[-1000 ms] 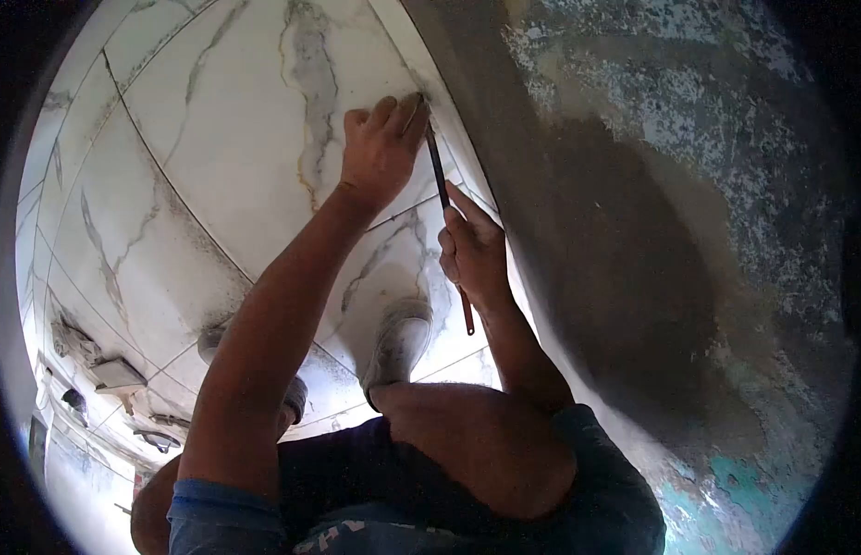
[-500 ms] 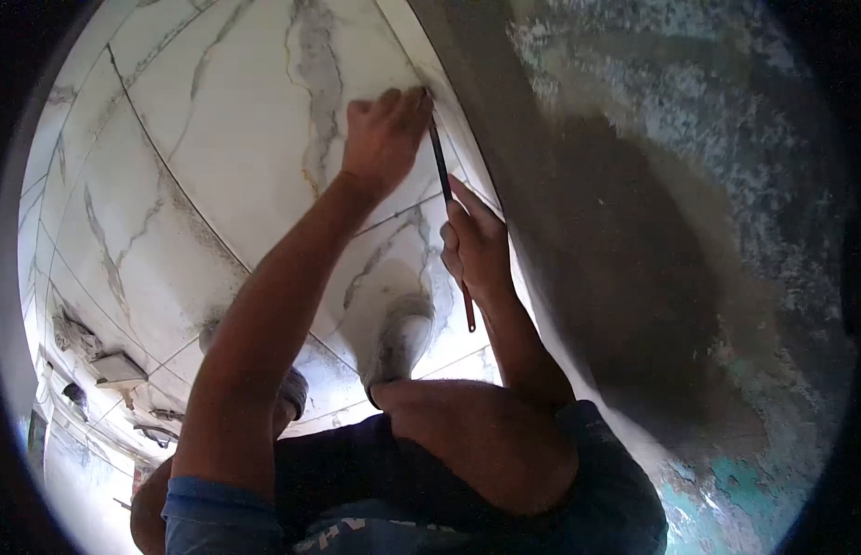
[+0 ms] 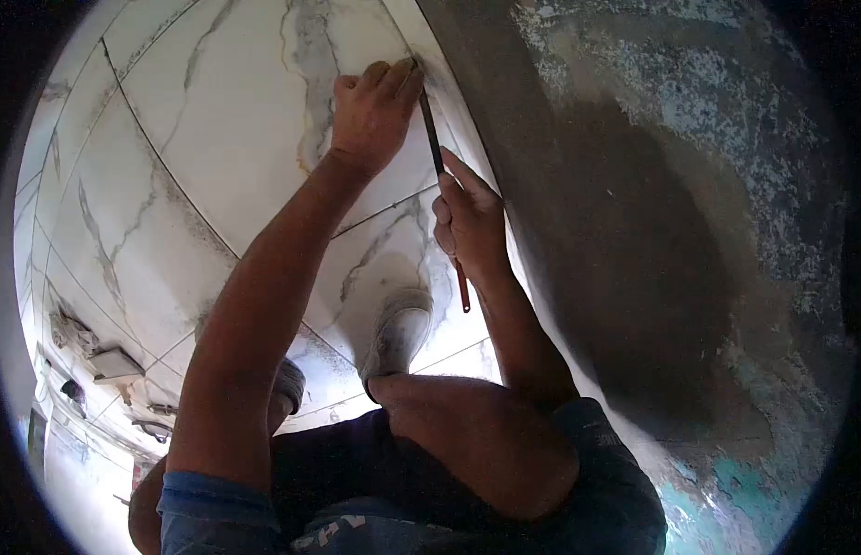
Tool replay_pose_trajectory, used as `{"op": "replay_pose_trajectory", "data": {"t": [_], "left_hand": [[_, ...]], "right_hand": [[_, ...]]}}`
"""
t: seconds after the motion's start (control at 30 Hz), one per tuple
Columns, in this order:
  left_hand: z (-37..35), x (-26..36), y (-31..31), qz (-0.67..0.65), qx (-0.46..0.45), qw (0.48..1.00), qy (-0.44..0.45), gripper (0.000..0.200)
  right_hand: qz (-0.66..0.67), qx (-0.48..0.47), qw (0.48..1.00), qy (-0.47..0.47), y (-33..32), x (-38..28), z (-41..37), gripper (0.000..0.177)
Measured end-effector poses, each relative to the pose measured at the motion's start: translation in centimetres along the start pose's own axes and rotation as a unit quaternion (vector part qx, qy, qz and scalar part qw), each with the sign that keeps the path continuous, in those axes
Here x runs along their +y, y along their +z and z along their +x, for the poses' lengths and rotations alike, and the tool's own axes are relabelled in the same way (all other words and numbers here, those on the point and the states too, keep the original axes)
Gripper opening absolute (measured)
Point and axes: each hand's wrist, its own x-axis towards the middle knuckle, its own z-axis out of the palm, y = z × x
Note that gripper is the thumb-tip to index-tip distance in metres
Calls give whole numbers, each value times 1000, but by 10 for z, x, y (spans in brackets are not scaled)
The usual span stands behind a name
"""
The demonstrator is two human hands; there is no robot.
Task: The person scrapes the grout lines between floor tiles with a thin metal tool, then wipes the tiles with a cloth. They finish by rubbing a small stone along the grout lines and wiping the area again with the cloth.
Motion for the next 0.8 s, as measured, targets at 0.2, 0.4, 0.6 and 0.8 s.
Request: {"op": "replay_pose_trajectory", "data": {"t": [0.2,0.4,0.6,0.8], "left_hand": [[4,-8,2,19,3,1000,9,39],[5,-2,-3,21,13,1000,18,35],[20,-21,-3,14,12,1000,-5,40],[4,-4,-2,13,15,999,32,38]], "right_hand": [[-10,1,1000,-1,3,-2,4,41],[52,-22,998,11,-6,-4,-1,44],[21,-25,999,18,15,-25,14,39],[1,-1,1000,-4,4,-5,-4,41]]}}
